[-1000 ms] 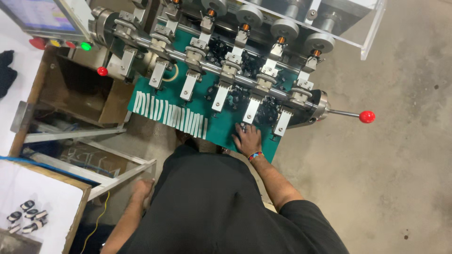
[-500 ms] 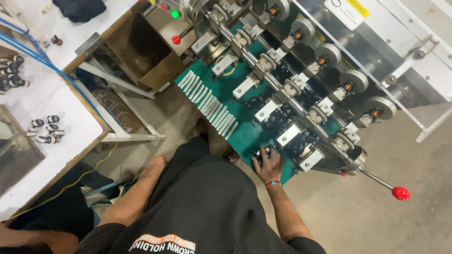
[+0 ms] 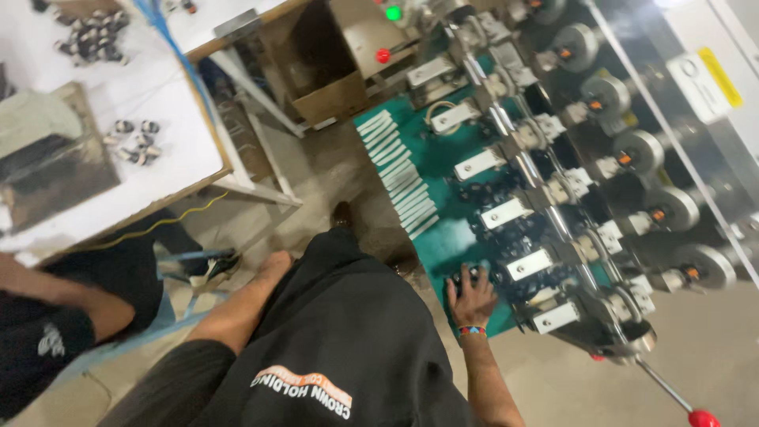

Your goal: The person picks up small wound coils from the worktable and seats them one at a time into the slots of a multi-spindle winding machine, occasionally trims material with scissors, and presses the machine's control lever. They continue loading more coils from a pile on the side table.

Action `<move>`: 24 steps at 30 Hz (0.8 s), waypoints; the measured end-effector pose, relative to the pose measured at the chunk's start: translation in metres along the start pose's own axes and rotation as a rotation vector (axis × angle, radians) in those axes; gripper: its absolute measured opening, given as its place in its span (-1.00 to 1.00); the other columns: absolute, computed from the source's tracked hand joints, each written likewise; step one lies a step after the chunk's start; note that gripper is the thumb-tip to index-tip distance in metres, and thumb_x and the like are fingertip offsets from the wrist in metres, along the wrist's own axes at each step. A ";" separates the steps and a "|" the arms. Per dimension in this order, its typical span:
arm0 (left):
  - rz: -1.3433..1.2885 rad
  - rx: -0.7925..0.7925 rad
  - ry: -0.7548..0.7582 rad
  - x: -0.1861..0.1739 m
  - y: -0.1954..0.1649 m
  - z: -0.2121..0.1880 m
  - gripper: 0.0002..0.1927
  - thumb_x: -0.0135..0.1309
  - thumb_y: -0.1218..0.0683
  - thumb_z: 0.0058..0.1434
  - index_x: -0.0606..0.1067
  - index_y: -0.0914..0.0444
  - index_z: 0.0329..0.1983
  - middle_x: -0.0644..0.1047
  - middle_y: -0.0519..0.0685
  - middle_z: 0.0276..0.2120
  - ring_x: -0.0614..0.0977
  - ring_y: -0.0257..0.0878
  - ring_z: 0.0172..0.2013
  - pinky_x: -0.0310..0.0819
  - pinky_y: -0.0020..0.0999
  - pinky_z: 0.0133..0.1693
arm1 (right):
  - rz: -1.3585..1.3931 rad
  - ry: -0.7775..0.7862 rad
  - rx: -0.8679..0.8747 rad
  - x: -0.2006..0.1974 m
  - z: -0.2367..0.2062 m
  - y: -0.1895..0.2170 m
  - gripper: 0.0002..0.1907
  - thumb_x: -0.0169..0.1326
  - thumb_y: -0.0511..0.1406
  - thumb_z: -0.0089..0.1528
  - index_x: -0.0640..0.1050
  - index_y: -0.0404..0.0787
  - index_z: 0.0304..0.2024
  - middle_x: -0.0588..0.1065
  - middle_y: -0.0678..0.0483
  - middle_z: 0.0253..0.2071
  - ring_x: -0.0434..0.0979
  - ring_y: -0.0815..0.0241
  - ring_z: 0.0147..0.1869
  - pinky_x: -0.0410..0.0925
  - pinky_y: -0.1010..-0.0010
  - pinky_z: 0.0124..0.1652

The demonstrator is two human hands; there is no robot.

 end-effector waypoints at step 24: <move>-0.174 -0.042 -0.060 -0.060 0.128 0.034 -0.66 0.14 0.03 0.17 0.65 0.29 -0.06 0.64 0.20 -0.04 0.69 0.09 -0.02 0.58 -0.03 0.01 | -0.075 -0.111 0.130 -0.009 0.066 0.092 -0.49 0.19 0.04 0.23 0.56 -0.12 0.08 0.43 -0.13 0.17 0.58 -0.22 -0.01 0.48 0.03 -0.18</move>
Point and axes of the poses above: each hand's wrist, its own z-axis towards the middle knuckle, its own x-axis out of the palm, y = z × x, the point moved 5 cm from there along z, towards the middle knuckle
